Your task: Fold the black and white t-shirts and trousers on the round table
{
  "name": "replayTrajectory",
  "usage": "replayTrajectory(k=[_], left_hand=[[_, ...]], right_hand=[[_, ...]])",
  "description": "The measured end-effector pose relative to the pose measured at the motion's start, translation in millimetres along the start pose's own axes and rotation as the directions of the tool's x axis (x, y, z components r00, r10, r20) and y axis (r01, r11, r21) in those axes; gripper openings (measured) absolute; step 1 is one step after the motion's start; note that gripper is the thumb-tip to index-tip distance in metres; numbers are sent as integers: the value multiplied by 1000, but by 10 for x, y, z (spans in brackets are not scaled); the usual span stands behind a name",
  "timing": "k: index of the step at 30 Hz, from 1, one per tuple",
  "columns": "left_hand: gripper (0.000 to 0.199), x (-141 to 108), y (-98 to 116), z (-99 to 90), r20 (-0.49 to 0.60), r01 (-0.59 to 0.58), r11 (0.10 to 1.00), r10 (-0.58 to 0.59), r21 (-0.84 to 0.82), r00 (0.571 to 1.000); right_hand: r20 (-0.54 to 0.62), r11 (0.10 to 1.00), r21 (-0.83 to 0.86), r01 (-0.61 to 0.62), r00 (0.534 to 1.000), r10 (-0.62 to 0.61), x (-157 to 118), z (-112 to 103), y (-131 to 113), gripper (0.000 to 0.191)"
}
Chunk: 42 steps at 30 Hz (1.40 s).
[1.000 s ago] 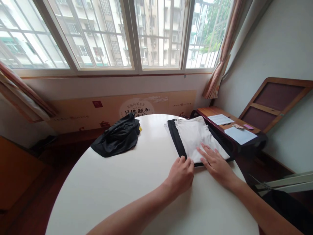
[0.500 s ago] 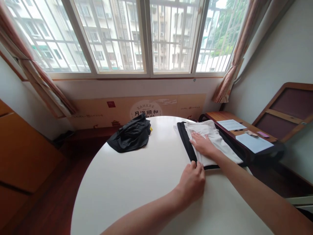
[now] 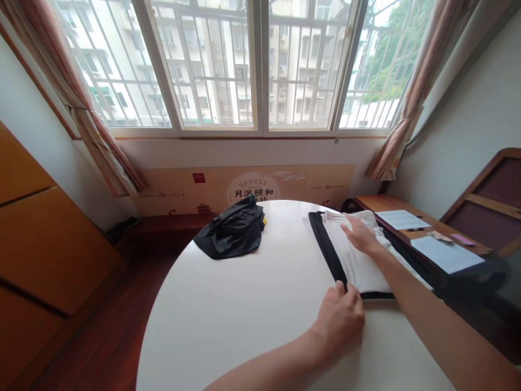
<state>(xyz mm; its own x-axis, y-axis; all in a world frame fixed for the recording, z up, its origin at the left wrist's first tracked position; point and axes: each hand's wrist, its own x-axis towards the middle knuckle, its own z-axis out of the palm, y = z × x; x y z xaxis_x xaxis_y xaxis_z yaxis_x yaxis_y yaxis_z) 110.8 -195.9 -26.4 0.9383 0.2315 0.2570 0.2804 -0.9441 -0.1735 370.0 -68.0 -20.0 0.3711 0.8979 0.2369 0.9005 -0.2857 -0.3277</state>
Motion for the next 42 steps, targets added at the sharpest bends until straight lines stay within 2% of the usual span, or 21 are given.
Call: replayTrajectory(k=[4,6,8,9,11,12,14,16,17,20,23,25,27,29,31,32,34,36,39,40,42], left_hand=[[38,2,7,31,-32,-16,1000,16,-1,999],[31,28,-7,29,-34,-56,998,55,-39,998],[28,64,-96,1,-26,-49,987,45,-153,999],[27,78,-190,-30,-16,1,973,-5,-231,1000],[28,72,-506,-133,12,183,909,-192,-374,981],[31,38,-726,-203,26,295,860,-313,-416,949],[37,-116,-1254,-359,5,491,763,-540,-421,842],[39,-381,-1801,-488,-76,674,659,-731,-332,678],[41,-542,-2046,-524,-132,745,598,-798,-295,588],[51,-1030,-2551,-482,-175,830,480,-877,-284,447],[38,-1333,-2732,-311,-120,854,406,-914,-327,388],[24,-1385,-2771,-237,-94,854,378,-924,-358,370],[17,-1349,-2808,-249,-74,846,356,-931,-396,357],[15,-1263,-2848,-349,-54,819,353,-928,-452,370],[14,-1149,-2852,-519,-50,766,377,-909,-520,413],[14,-1083,-2823,-622,-55,728,396,-894,-559,444],[14,-932,-2672,-849,-56,614,431,-845,-661,532],[14,-757,-2391,-1077,-21,469,431,-753,-771,657],[15,-489,-1837,-1328,46,320,425,-540,-847,840],[16,-411,-1663,-1372,57,292,436,-475,-851,878],[18,-299,-1399,-1398,114,271,431,-355,-861,928]], right_hand=[[68,983,-60,-175,982,178,-88,-149,517,64],[77,978,-69,-198,976,203,-126,-170,630,63],[55,976,-83,-202,977,206,-194,-166,575,63],[29,979,-89,-183,982,186,-257,-153,483,63],[-40,993,-92,-68,997,64,-467,-100,193,62],[-75,996,-83,41,996,-47,-616,-62,12,59],[-64,956,-27,293,954,-294,-965,24,-376,52],[-22,895,41,445,896,-444,-1302,92,-731,49],[7,865,70,497,867,-499,-1436,112,-875,47],[75,815,100,571,812,-578,-1642,125,-1136,44],[86,820,83,566,816,-572,-1652,112,-1190,39],[88,818,86,568,814,-574,-1644,112,-1180,37],[87,808,105,579,804,-588,-1648,123,-1167,35],[63,807,138,575,808,-586,-1651,142,-1155,35],[20,810,192,553,823,-567,-1636,163,-1138,35],[-2,809,231,540,832,-555,-1624,171,-1128,36],[-40,797,329,507,850,-525,-1598,172,-1107,41],[-77,775,436,457,877,-473,-1590,148,-1093,51],[-141,700,593,399,907,-398,-1620,72,-1098,78],[-153,658,647,384,912,-381,-1634,42,-1104,81],[-130,566,760,318,929,-346,-1653,-20,-1118,60]])
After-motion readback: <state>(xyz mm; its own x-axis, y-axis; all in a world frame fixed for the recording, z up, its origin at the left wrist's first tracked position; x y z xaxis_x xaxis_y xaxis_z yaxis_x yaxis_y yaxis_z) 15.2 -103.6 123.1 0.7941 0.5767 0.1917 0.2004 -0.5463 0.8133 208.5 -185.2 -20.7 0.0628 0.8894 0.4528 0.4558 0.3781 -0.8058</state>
